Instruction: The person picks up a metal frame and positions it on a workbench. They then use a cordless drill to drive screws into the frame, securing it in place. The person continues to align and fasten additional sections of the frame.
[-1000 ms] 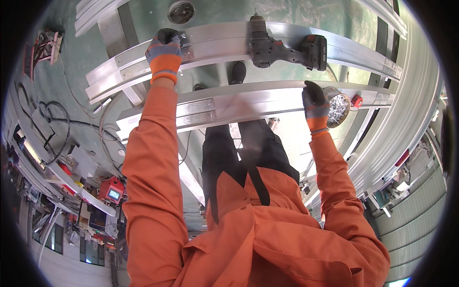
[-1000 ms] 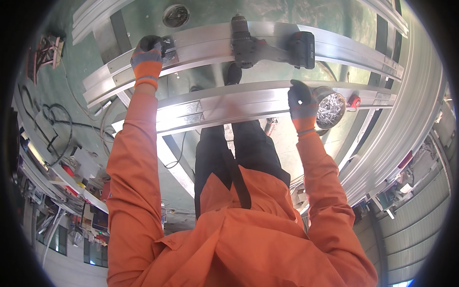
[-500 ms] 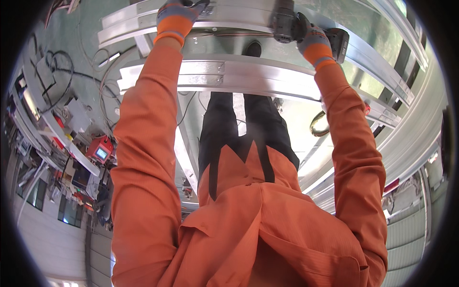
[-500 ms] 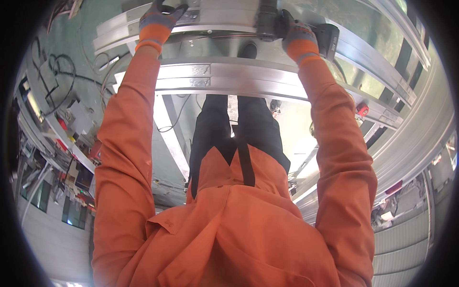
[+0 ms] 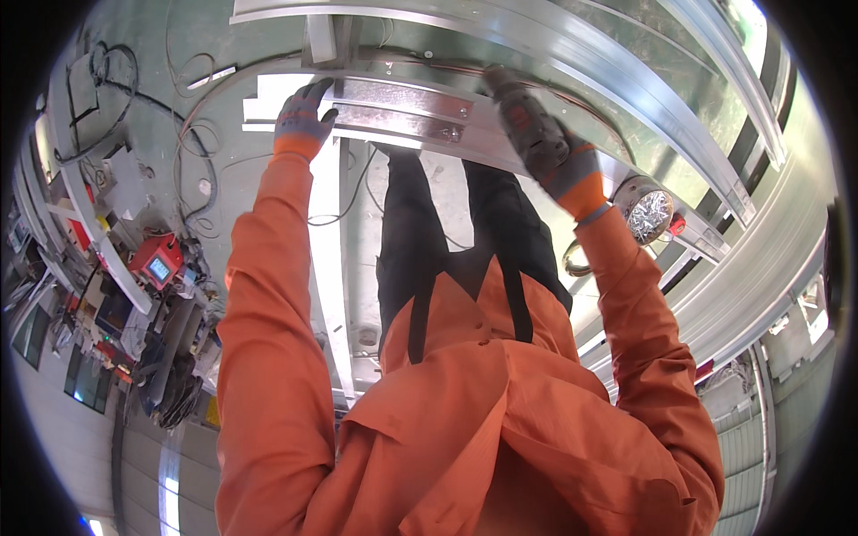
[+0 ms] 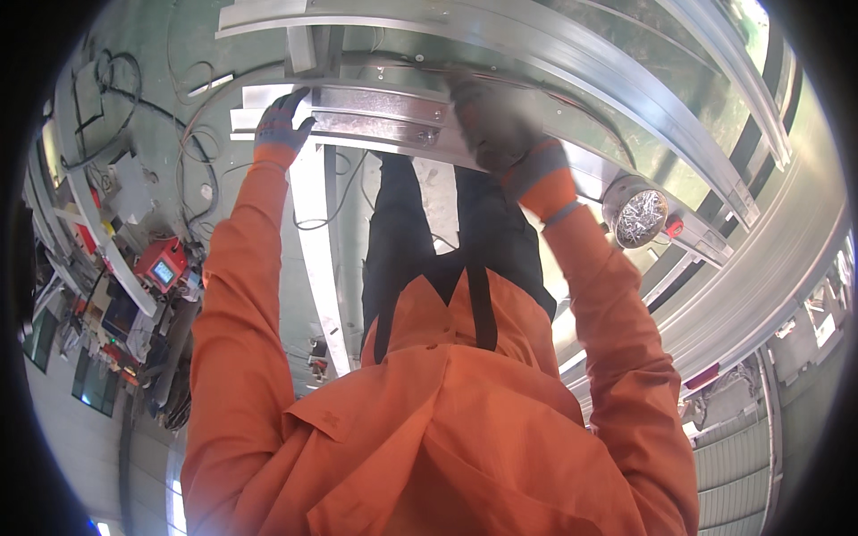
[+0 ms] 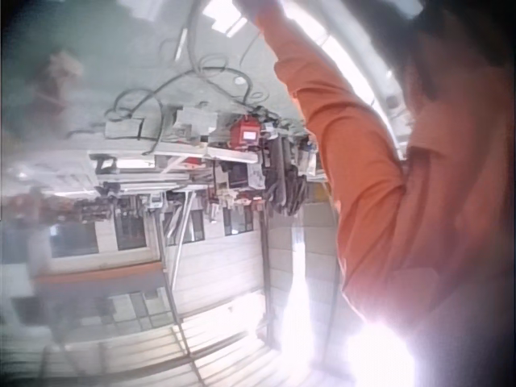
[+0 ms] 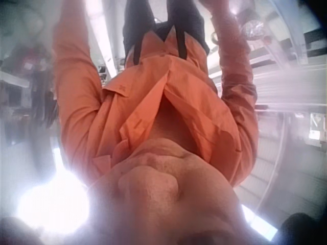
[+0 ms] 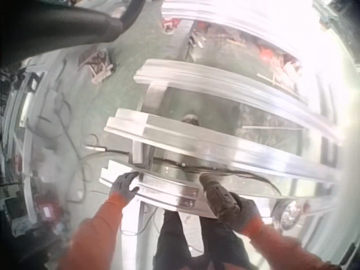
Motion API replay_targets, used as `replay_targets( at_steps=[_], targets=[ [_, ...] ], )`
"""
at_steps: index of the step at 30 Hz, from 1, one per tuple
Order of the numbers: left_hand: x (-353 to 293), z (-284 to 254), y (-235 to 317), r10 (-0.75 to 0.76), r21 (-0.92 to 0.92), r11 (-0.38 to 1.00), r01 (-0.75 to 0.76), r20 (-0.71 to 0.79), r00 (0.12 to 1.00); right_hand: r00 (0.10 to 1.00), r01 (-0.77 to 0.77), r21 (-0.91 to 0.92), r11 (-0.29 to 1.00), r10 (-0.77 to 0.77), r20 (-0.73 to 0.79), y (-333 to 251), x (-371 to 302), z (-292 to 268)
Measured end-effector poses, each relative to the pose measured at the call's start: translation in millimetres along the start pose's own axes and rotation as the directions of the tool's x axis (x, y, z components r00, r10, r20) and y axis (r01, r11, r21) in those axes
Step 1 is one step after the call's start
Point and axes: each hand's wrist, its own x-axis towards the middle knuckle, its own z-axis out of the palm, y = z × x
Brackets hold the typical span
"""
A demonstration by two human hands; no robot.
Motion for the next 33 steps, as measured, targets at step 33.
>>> replay_targets(
  at_steps=[33],
  targets=[
    [50.0,22.5,-57.0,0.466,-0.081,0.870,-0.487,-0.188,0.865,0.747,-0.660,0.229,0.716,0.659,0.091,-100.4,77.7,213.3]
  ],
)
